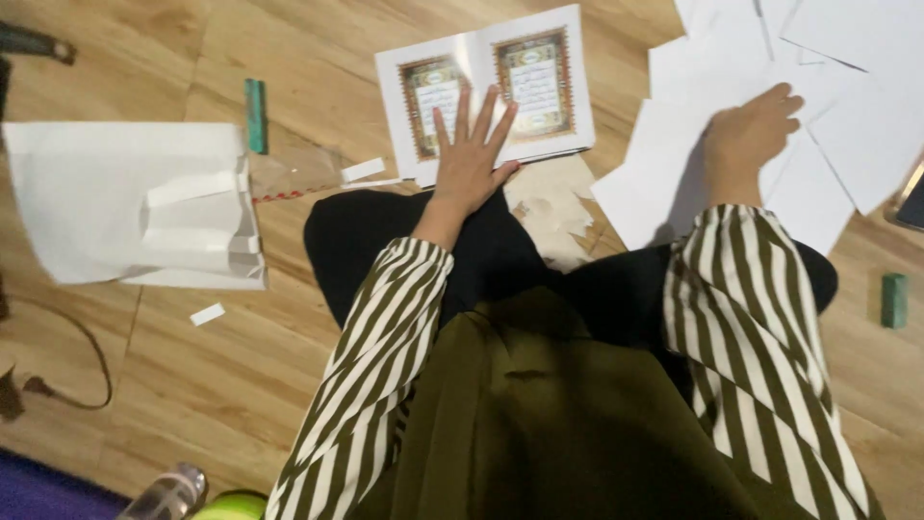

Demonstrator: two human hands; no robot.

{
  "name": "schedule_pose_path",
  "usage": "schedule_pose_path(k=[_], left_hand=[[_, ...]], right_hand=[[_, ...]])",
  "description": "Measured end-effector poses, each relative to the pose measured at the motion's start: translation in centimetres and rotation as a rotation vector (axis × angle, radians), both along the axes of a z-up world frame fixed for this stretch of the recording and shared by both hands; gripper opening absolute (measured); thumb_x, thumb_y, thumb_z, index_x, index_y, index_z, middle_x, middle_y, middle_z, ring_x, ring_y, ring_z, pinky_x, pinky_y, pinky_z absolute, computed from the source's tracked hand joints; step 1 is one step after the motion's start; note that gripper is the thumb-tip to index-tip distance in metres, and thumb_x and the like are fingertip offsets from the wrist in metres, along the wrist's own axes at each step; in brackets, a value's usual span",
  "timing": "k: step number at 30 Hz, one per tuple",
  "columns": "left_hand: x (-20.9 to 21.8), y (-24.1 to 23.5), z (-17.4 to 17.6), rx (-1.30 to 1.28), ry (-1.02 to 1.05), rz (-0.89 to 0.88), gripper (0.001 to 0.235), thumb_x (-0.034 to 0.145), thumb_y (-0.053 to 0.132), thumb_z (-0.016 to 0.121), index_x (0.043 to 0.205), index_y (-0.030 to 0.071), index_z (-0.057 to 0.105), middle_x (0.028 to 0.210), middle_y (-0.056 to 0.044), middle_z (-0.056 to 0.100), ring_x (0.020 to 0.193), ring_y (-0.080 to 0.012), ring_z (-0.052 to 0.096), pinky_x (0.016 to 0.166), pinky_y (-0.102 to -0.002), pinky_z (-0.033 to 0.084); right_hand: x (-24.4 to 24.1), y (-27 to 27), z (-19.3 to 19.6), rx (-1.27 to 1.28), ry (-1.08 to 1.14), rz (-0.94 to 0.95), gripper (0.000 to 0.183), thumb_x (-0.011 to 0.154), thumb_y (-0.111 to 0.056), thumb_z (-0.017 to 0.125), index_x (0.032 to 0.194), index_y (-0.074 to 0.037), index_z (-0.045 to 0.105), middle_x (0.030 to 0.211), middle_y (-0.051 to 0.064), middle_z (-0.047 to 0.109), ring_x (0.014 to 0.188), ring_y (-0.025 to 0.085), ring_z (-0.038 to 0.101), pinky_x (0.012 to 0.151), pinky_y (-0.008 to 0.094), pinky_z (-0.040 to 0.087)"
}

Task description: Folding printed paper sheets and organizing them into a stack while sitting on the floor.

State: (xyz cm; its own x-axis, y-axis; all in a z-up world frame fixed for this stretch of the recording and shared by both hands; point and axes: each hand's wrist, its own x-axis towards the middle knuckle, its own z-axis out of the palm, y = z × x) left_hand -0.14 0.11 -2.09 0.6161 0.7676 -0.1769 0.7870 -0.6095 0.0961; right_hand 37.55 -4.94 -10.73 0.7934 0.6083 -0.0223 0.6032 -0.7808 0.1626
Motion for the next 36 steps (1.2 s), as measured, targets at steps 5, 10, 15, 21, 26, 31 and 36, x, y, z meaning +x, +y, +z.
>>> schedule_pose_path(k=[5, 10, 15, 21, 26, 31, 36], left_hand=[[-0.4, -0.2, 0.1, 0.033, -0.101, -0.015, 0.072, 0.093, 0.051, 0.054, 0.143, 0.015, 0.017, 0.148, -0.010, 0.009, 0.135, -0.0337, 0.008, 0.106, -0.058, 0.009], [0.4, -0.9, 2.0, 0.066, -0.626, -0.035, 0.043, 0.091, 0.028, 0.050, 0.130, 0.013, 0.041, 0.135, -0.009, 0.039, 0.109, -0.0310, 0.044, 0.089, -0.042, 0.037], [-0.8, -1.3, 2.3, 0.125, -0.691, 0.042, 0.034, 0.093, 0.028, 0.046, 0.124, 0.013, 0.046, 0.127, -0.008, 0.045, 0.103, -0.0287, 0.047, 0.081, -0.040, 0.040], [-1.3, -1.8, 0.1, -0.013, -0.414, -0.004, 0.045, 0.093, 0.038, 0.045, 0.130, 0.014, 0.042, 0.138, -0.012, 0.032, 0.128, -0.0337, 0.025, 0.104, -0.054, 0.018], [-1.7, -1.8, 0.0, 0.005, -0.513, 0.029, 0.041, 0.093, 0.033, 0.046, 0.128, 0.012, 0.042, 0.136, -0.013, 0.036, 0.126, -0.0327, 0.029, 0.103, -0.052, 0.022], [-1.1, -1.5, 2.4, -0.177, -0.831, 0.143, 0.031, 0.095, 0.029, 0.038, 0.116, 0.011, 0.052, 0.121, -0.009, 0.047, 0.110, -0.0284, 0.043, 0.082, -0.040, 0.044], [-2.2, -0.8, 0.8, -1.391, -1.350, 0.560, 0.082, 0.079, 0.075, 0.030, 0.128, 0.011, 0.043, 0.119, -0.018, 0.055, 0.101, -0.0341, 0.060, 0.079, -0.041, 0.056]], right_hand=[[5.8, -0.4, -5.0, 0.034, -0.229, 0.145, 0.045, 0.070, -0.006, 0.059, 0.111, -0.003, 0.039, 0.076, 0.004, 0.064, 0.061, 0.024, 0.064, 0.048, 0.033, 0.051], [-3.6, -0.2, 11.6, 0.286, 0.074, 0.137, 0.047, 0.068, 0.000, 0.061, 0.106, -0.012, 0.036, 0.071, 0.011, 0.065, 0.063, 0.035, 0.062, 0.055, 0.048, 0.044], [-3.3, -0.7, 8.7, 0.182, 0.106, 0.084, 0.063, 0.080, -0.029, 0.072, 0.123, -0.005, 0.032, 0.109, 0.016, 0.052, 0.088, 0.034, 0.059, 0.066, 0.047, 0.048], [3.3, -2.2, -1.5, -0.114, -0.038, 0.010, 0.047, 0.065, -0.007, 0.070, 0.097, -0.008, 0.036, 0.069, 0.002, 0.060, 0.058, 0.017, 0.060, 0.042, 0.027, 0.047], [3.9, -1.7, 1.0, 0.088, -0.085, 0.074, 0.056, 0.066, 0.002, 0.066, 0.112, -0.005, 0.034, 0.067, 0.004, 0.063, 0.055, 0.025, 0.061, 0.046, 0.034, 0.048], [-8.7, -2.8, 15.0, 0.493, 0.052, 0.313, 0.031, 0.087, -0.006, 0.055, 0.110, -0.012, 0.035, 0.068, 0.010, 0.065, 0.055, 0.032, 0.062, 0.048, 0.044, 0.046], [-20.7, -6.2, 15.2, 0.612, -0.084, 1.031, 0.021, 0.086, -0.002, 0.053, 0.105, -0.008, 0.060, 0.058, 0.004, 0.050, 0.051, 0.018, 0.052, 0.051, 0.026, 0.045]])
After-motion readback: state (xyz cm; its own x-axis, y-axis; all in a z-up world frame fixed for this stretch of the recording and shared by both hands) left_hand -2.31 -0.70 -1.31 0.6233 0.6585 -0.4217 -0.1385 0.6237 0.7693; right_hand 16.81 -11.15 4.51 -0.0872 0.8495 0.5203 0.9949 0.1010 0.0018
